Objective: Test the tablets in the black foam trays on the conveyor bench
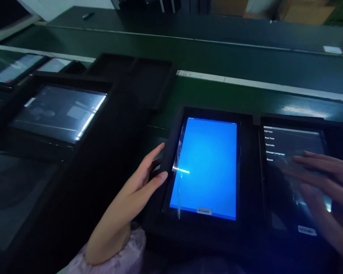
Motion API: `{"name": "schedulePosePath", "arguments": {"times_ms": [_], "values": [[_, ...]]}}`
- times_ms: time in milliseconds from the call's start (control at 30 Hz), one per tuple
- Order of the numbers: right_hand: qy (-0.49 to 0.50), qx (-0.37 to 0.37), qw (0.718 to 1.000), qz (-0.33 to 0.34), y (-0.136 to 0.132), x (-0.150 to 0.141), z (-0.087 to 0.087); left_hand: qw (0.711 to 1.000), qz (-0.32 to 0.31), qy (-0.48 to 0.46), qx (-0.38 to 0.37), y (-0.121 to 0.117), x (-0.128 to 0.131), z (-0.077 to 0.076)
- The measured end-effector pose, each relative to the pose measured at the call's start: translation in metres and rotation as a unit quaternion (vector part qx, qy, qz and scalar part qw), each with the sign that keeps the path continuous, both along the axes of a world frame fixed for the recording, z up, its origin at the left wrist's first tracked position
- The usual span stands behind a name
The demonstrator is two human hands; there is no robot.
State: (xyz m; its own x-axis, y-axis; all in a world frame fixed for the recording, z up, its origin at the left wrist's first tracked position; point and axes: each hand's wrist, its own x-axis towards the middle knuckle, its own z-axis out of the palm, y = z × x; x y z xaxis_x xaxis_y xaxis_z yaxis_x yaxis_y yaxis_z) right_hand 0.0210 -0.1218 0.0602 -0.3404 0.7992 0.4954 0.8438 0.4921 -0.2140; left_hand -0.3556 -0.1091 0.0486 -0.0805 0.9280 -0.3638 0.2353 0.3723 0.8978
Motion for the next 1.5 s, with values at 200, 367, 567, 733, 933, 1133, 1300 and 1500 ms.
{"name": "schedulePosePath", "arguments": {"times_ms": [200,367,567,733,933,1133,1300,1500], "values": [[-0.019,-0.113,0.975,0.189,-0.021,-0.070,0.012,0.985,0.160,-0.066,0.006,0.029,0.017,-0.012],[0.017,-0.160,0.969,0.185,-0.031,-0.107,0.001,0.982,0.175,-0.058,0.029,0.040,0.010,-0.028],[-0.071,-0.140,0.979,0.130,-0.023,-0.102,-0.005,0.973,0.212,-0.096,-0.016,0.035,0.004,-0.028],[-0.100,-0.144,0.978,0.111,-0.018,-0.094,-0.007,0.968,0.215,-0.125,-0.003,0.034,0.003,-0.028],[-0.067,-0.173,0.973,0.136,-0.017,-0.095,-0.002,0.974,0.199,-0.107,0.003,0.034,0.003,-0.027],[-0.075,-0.180,0.968,0.161,-0.019,-0.094,0.000,0.975,0.203,-0.089,-0.015,0.035,0.004,-0.027],[-0.057,-0.165,0.970,0.171,-0.016,-0.093,-0.002,0.985,0.115,-0.127,-0.011,0.027,0.003,-0.027],[-0.017,-0.125,0.978,0.165,-0.010,-0.083,0.001,0.983,-0.183,0.017,0.001,-0.001,-0.010,-0.023]]}}
